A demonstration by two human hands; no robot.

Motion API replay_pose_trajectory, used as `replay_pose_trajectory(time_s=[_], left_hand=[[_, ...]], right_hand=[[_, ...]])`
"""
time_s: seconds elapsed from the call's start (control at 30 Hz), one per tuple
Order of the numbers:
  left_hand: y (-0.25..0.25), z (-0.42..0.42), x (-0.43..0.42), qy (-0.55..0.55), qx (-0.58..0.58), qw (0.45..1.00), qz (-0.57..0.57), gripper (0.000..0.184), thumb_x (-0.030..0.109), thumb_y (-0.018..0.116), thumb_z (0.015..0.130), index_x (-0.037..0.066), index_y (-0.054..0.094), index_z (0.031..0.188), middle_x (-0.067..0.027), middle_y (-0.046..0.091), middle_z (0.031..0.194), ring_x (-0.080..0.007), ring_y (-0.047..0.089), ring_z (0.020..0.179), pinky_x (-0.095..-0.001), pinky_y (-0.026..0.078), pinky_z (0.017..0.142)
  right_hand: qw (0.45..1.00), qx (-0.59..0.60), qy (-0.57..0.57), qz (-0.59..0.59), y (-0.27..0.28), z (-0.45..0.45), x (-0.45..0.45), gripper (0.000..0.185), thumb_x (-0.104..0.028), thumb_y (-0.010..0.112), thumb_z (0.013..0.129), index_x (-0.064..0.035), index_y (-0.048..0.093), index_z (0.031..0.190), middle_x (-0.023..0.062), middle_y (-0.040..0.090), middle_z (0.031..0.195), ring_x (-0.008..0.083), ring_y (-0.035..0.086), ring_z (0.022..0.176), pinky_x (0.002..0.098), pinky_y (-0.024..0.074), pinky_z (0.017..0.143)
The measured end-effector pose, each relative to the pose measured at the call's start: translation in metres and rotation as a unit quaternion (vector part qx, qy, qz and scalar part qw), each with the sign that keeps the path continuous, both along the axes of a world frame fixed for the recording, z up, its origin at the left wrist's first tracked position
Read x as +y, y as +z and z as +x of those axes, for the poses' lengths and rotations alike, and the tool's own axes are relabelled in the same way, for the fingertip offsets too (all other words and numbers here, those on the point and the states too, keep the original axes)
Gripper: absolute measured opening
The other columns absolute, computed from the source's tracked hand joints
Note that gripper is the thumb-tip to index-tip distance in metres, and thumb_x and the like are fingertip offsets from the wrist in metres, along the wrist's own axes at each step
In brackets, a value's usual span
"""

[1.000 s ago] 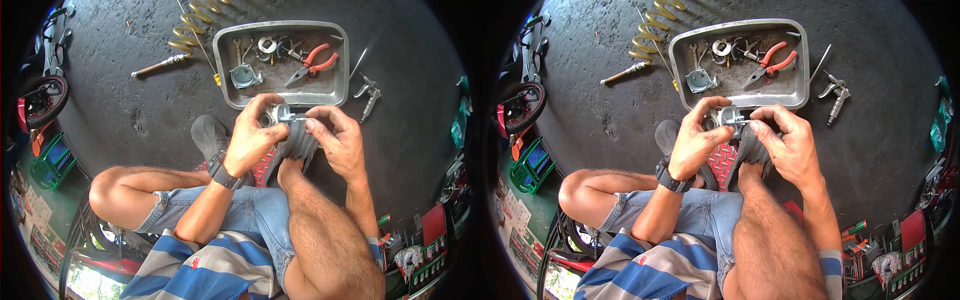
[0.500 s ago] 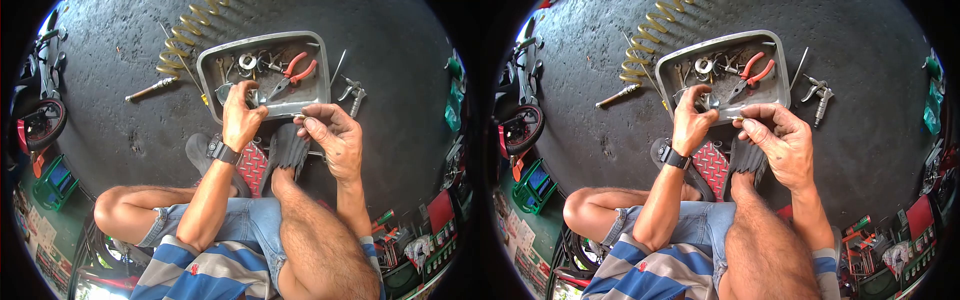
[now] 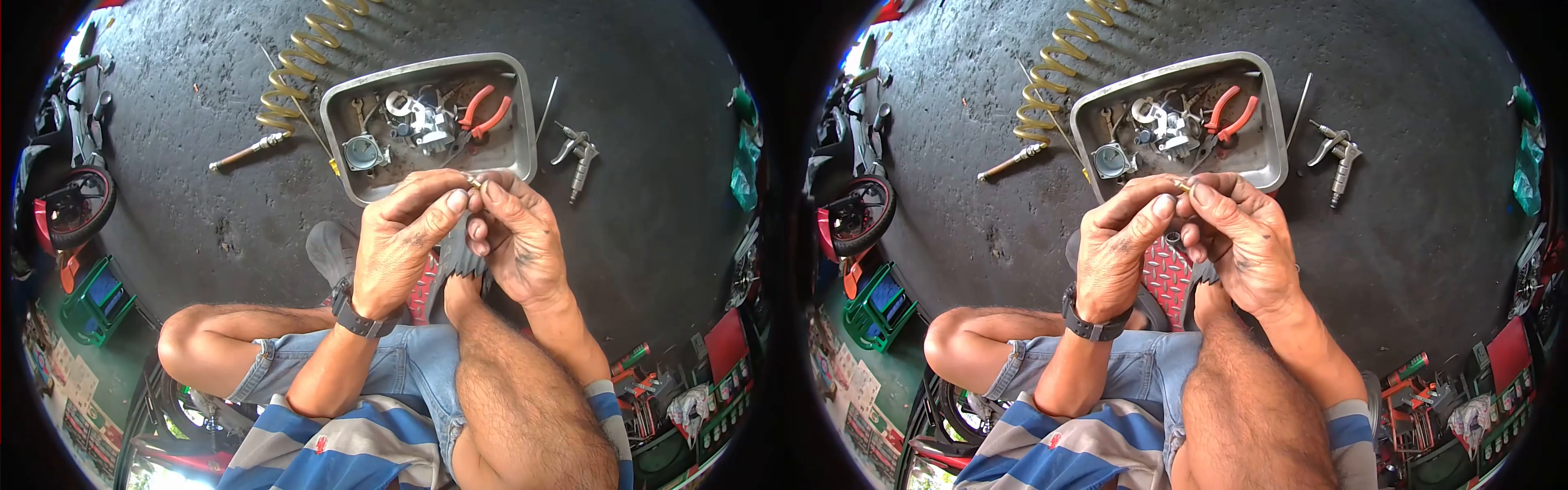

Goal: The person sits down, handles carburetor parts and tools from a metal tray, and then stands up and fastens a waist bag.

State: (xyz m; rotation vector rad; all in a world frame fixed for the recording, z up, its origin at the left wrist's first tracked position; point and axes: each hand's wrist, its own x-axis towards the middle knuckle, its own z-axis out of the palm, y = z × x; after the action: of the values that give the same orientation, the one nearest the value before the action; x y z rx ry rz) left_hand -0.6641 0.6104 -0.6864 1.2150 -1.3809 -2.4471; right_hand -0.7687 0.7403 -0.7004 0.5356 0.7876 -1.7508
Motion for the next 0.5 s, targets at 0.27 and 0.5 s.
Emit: replay_pose_trajectory(time_s=[0.27, 0.5], left_hand=[[0.01, 0.015, -0.004, 0.022, -0.024, 0.999, 0.025, 0.023, 0.009, 0.072, 0.095, -0.005, 0.07, 0.114, -0.01, 0.07, 0.108, -0.0146, 0.065, 0.093, -0.0291, 0.054, 0.081], [0.03, 0.036, -0.016, -0.095, -0.053, 0.993, 0.054, 0.024, 0.016, 0.068, 0.099, -0.003, 0.067, 0.114, -0.0051, 0.069, 0.09, -0.0092, 0.061, 0.076, -0.0244, 0.052, 0.069]], right_hand=[[0.991, 0.043, 0.123, 0.022, 0.001, 0.013, 0.001, 0.021, -0.02, 0.072, 0.097, -0.002, 0.065, 0.106, 0.0036, 0.07, 0.088, 0.0098, 0.066, 0.073, 0.0231, 0.0533, 0.064], [0.863, 0.457, 0.214, 0.025, 0.008, 0.004, -0.002, 0.024, -0.009, 0.075, 0.09, -0.002, 0.071, 0.113, 0.0063, 0.069, 0.098, 0.0131, 0.064, 0.087, 0.0285, 0.0513, 0.078]])
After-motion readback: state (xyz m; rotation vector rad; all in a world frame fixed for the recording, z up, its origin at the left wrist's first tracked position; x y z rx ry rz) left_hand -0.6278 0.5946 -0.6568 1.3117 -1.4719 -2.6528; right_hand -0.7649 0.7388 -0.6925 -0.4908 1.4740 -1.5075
